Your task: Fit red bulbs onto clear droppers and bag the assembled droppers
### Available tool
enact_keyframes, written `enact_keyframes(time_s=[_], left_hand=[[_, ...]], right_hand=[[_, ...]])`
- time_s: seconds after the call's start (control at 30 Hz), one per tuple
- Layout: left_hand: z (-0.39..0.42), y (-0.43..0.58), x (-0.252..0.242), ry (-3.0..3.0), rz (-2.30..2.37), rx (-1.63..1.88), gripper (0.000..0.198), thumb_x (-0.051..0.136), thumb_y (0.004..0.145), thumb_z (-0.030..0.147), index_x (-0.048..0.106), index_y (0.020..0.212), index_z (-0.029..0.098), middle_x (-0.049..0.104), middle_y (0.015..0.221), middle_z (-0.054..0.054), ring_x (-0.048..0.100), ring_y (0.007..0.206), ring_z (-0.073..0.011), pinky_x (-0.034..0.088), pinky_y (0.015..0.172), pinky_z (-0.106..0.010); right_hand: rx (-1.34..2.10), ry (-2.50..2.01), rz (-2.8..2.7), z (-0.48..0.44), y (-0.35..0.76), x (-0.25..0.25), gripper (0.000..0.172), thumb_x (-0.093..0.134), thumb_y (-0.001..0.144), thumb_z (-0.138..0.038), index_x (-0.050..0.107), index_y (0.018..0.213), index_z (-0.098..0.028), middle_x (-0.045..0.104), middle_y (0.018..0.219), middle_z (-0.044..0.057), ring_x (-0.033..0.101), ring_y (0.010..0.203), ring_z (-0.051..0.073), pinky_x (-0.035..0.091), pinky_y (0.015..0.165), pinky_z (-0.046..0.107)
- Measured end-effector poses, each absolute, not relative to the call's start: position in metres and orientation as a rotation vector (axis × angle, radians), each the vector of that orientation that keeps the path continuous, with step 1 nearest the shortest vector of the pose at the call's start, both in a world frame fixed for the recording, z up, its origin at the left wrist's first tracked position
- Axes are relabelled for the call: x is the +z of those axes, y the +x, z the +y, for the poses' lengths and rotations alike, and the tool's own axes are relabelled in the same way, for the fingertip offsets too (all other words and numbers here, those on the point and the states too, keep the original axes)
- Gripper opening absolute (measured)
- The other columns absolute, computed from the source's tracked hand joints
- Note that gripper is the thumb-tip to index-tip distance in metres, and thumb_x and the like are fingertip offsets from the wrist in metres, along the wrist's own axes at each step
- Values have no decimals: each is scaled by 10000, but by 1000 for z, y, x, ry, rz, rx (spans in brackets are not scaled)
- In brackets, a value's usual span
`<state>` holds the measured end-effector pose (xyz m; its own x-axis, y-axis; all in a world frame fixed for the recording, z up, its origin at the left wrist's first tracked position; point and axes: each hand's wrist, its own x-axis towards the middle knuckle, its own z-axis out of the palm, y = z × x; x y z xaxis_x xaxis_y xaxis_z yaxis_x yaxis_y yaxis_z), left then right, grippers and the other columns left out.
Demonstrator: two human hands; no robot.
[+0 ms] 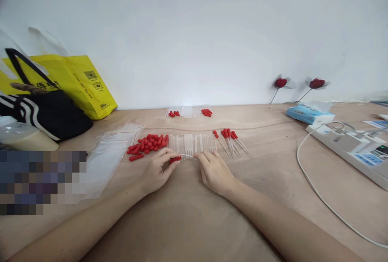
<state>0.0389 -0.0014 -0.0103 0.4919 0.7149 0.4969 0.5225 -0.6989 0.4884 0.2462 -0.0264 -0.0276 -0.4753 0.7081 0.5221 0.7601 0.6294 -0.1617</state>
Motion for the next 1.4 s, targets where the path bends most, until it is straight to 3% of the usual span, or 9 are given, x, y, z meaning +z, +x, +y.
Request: enact_keyframes(time_s=[0.23,0.5,0.73,1.1,1.4], left_hand=[[-2,39,-10,2444,1070,993,168,474,825,195,590,944,166,607,826,-28,564,712,-118,463,655,-239],[0,41,-15,2361,1116,998,194,486,822,264,616,938,179,679,880,-28,624,782,-148,499,706,-270],[-4,40,-13,2470,1070,1000,171,467,829,235,626,852,178,687,801,-24,622,722,-143,472,666,-272],[-11,41,-16,2926,928,924,189,393,860,161,580,880,189,671,758,-4,602,692,-120,316,901,-388],[-16,46,-11,2999,917,893,204,345,868,154,534,792,170,628,701,1,562,633,-116,315,895,-377]], right_hand=[[-83,-1126,-2331,-29,245,-26,301,335,800,-39,502,1037,-122,580,843,78,498,737,183,343,664,299],[-46,-1047,-2253,-30,239,-28,198,353,886,-192,534,953,-148,586,748,48,495,660,155,360,642,277],[-164,-967,-2291,-31,240,-27,228,357,869,-144,565,961,-134,567,677,31,470,594,127,313,614,275],[-495,-828,-2334,-30,247,-24,280,315,832,-70,581,898,-130,548,596,-3,437,518,102,254,624,304],[-463,-827,-2283,-33,240,-23,261,335,786,-52,574,848,-134,524,586,-4,421,531,111,251,614,292]])
